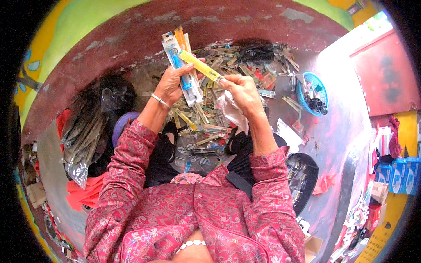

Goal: The person picks up packaged stationery items from a pile on the floor, wipes each package with a cloth, and places the cleaned items into a plastic bag or a bin.

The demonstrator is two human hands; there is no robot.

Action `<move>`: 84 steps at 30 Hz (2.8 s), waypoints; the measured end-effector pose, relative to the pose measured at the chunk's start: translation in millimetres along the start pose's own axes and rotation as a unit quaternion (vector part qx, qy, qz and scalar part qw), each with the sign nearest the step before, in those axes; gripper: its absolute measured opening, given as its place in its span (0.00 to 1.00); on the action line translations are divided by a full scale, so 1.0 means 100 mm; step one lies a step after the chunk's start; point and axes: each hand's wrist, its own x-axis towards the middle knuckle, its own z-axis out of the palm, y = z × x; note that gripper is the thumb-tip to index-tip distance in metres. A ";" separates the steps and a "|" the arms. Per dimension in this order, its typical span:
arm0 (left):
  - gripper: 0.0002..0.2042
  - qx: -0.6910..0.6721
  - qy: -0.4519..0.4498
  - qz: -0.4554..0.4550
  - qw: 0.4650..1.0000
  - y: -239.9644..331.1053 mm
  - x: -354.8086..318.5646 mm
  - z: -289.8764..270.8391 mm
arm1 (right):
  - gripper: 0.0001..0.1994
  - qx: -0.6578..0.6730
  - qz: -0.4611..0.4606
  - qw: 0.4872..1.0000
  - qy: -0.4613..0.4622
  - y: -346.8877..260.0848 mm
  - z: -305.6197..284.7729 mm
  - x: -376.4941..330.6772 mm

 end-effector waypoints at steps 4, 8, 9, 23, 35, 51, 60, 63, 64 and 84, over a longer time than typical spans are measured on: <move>0.15 0.056 0.020 0.002 0.998 -0.01 0.05 -0.10 | 0.07 0.106 0.052 0.993 0.003 -0.05 -0.01 0.00; 0.14 0.001 0.047 -0.004 0.999 -0.09 0.08 -0.11 | 0.08 0.014 -0.099 0.989 0.110 0.01 0.07 -0.02; 0.14 -0.025 0.055 -0.021 0.998 -0.12 0.08 -0.11 | 0.08 -0.026 -0.174 0.970 0.170 -0.04 0.15 -0.03; 0.18 -0.036 -0.011 -0.056 0.998 -0.08 -0.01 -0.04 | 0.12 -0.616 -0.456 0.631 0.118 -0.18 0.50 -0.30; 0.15 0.184 -0.046 -0.146 0.971 -0.34 -0.17 -0.02 | 0.08 -0.154 -0.404 0.884 0.180 -0.26 0.42 -0.04; 0.20 0.108 0.008 -0.142 0.984 -0.30 0.00 0.11 | 0.15 0.074 -0.157 0.896 0.409 -0.13 -0.30 0.53; 0.09 -0.148 0.031 -0.090 0.984 -0.41 0.13 -0.19 | 0.09 -0.185 -0.269 0.916 0.234 0.01 0.79 0.20; 0.09 -0.144 0.059 -0.030 0.987 -0.25 0.18 -0.03 | 0.07 -0.221 -0.305 0.919 0.117 -0.04 0.65 -0.02; 0.10 -0.121 0.064 0.004 0.991 -0.17 0.19 -0.06 | 0.08 -0.218 -0.284 0.931 0.067 -0.03 0.54 -0.08; 0.44 0.650 -0.137 0.143 0.734 -0.32 -0.09 0.21 | 0.20 0.057 -0.032 0.997 -0.050 -0.01 0.07 0.25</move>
